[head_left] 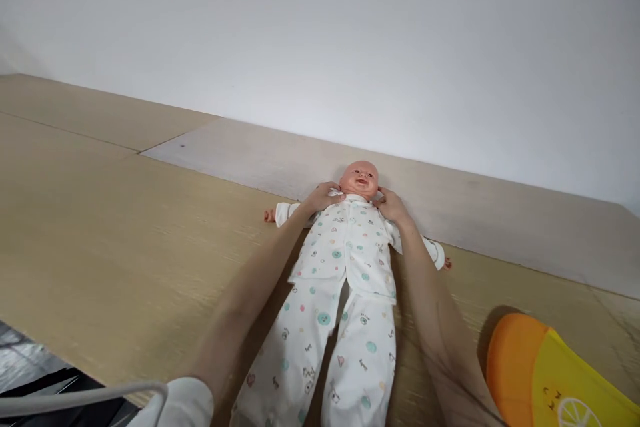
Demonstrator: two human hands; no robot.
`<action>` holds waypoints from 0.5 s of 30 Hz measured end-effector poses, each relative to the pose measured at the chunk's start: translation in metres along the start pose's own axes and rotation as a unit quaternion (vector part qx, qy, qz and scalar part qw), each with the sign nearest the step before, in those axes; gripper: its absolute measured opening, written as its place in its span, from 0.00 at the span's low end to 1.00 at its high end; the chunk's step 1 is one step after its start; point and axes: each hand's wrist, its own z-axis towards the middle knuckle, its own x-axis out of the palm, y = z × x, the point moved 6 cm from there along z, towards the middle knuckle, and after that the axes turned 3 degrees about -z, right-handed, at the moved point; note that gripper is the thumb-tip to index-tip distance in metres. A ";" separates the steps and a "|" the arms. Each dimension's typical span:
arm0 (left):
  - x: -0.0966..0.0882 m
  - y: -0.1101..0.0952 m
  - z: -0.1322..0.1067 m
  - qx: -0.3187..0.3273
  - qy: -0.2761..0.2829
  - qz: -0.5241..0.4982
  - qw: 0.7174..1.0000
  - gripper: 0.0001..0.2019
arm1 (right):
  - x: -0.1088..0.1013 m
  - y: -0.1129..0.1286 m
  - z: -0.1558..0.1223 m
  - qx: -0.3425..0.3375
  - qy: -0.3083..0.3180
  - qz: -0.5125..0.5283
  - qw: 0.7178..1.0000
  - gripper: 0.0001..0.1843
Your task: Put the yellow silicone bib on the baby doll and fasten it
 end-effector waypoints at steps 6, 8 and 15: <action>-0.003 0.002 0.011 -0.005 -0.027 0.035 0.999 0.24 | -0.006 -0.003 0.012 0.010 -0.046 -0.056 0.997 0.26; -0.004 -0.002 0.009 0.006 -0.039 0.038 0.999 0.22 | -0.008 -0.004 0.011 0.016 -0.055 -0.072 0.996 0.25; -0.019 -0.027 -0.024 0.053 -0.197 0.158 0.966 0.14 | -0.021 0.014 -0.021 0.035 -0.170 -0.148 0.974 0.19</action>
